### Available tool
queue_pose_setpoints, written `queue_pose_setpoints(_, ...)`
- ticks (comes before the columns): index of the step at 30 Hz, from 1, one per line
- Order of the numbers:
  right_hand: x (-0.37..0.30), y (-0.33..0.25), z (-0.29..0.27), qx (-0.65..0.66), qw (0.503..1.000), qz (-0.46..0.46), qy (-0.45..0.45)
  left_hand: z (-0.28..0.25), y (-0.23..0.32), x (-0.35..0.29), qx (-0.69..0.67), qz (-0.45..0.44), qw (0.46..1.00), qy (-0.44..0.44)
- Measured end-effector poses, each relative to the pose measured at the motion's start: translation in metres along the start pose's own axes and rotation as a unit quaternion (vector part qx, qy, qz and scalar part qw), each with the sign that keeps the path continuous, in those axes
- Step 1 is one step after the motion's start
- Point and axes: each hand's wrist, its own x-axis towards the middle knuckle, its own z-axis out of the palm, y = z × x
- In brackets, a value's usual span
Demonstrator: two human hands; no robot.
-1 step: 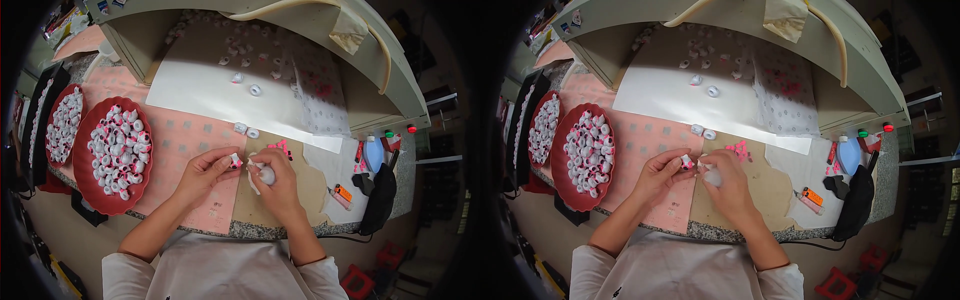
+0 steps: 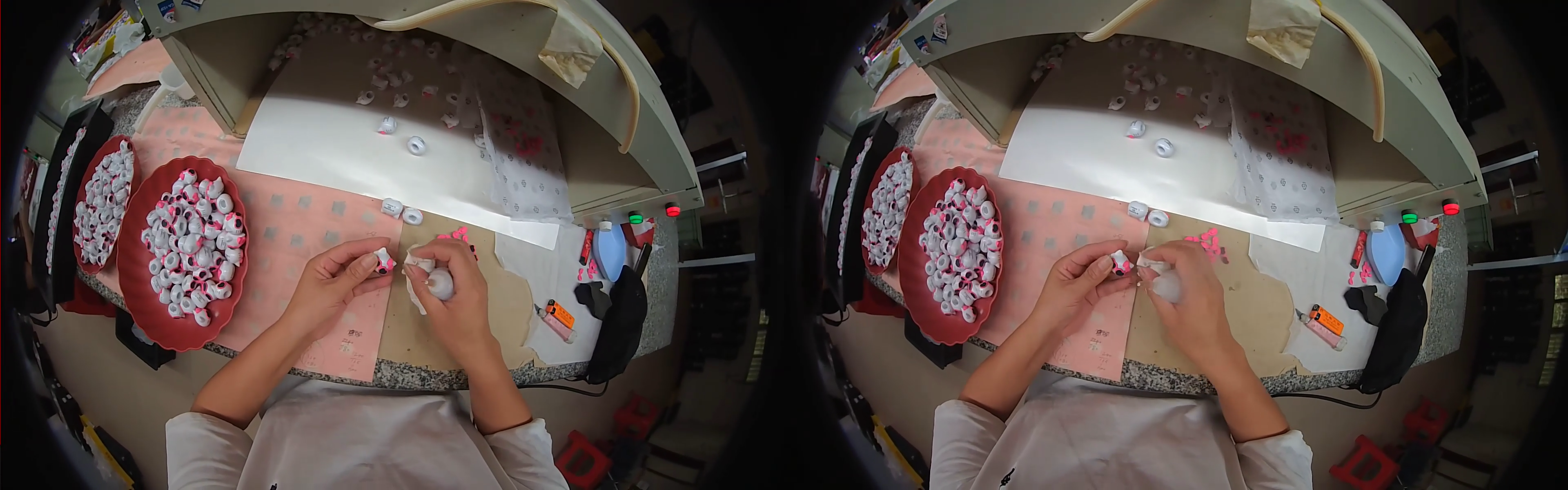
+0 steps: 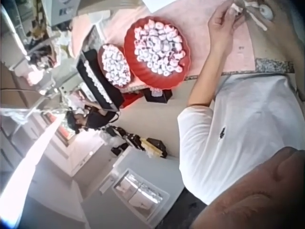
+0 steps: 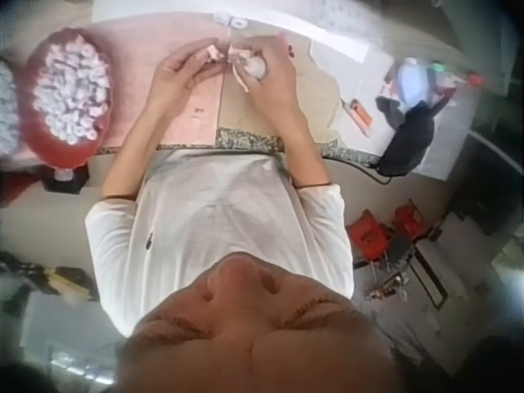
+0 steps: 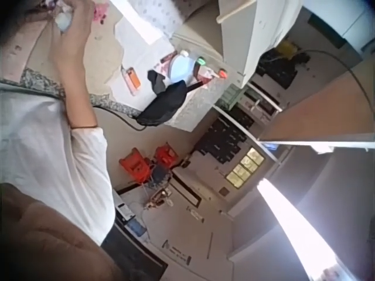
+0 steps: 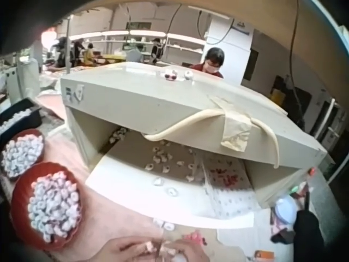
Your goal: Assembling small toy components by gluing decorative pink flower shapes onto white circular bases.
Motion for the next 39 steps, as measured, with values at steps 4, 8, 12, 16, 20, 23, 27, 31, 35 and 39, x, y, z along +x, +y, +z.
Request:
queue_pose_setpoints(4, 0.008, 0.000, 0.011, -0.004, 0.999, -0.047, 0.016, -0.005, -0.010, 0.000, 0.019, 0.011, 1.000, 0.001)
queue_pose_setpoints(8, -0.003, 0.006, 0.020, -0.009, 0.996, -0.082, 0.017, -0.006, -0.007, -0.002, 0.005, -0.012, 1.000, -0.005)
queue_pose_setpoints(12, -0.003, 0.003, 0.016, -0.016, 0.996, -0.088, 0.001, -0.013, 0.002, -0.003, -0.040, -0.027, 0.999, -0.019)
queue_pose_setpoints(16, 0.006, -0.003, 0.019, -0.020, 0.997, -0.078, 0.019, -0.009, 0.001, -0.006, -0.045, -0.017, 0.999, -0.002)
queue_pose_setpoints(20, -0.007, 0.000, 0.033, -0.027, 0.995, -0.098, 0.016, -0.019, -0.003, -0.008, -0.035, -0.007, 0.999, -0.012)
queue_pose_setpoints(23, -0.016, 0.003, 0.021, -0.041, 0.996, -0.085, 0.007, -0.016, -0.002, -0.007, -0.070, -0.020, 0.997, -0.017)
queue_pose_setpoints(27, -0.003, -0.007, 0.019, -0.030, 0.993, -0.106, 0.052, -0.011, -0.002, -0.010, -0.050, -0.025, 0.998, -0.007)
queue_pose_setpoints(31, -0.007, 0.000, 0.027, -0.045, 0.991, -0.126, 0.001, -0.014, -0.002, -0.015, -0.057, -0.017, 0.998, 0.000)
queue_pose_setpoints(35, -0.022, 0.000, 0.002, -0.056, 0.996, -0.072, 0.003, -0.017, -0.001, -0.018, -0.093, -0.028, 0.995, -0.010)
queue_pose_setpoints(39, -0.033, 0.006, -0.040, -0.096, 0.989, 0.011, 0.116, -0.012, 0.006, -0.018, -0.095, -0.020, 0.995, -0.016)
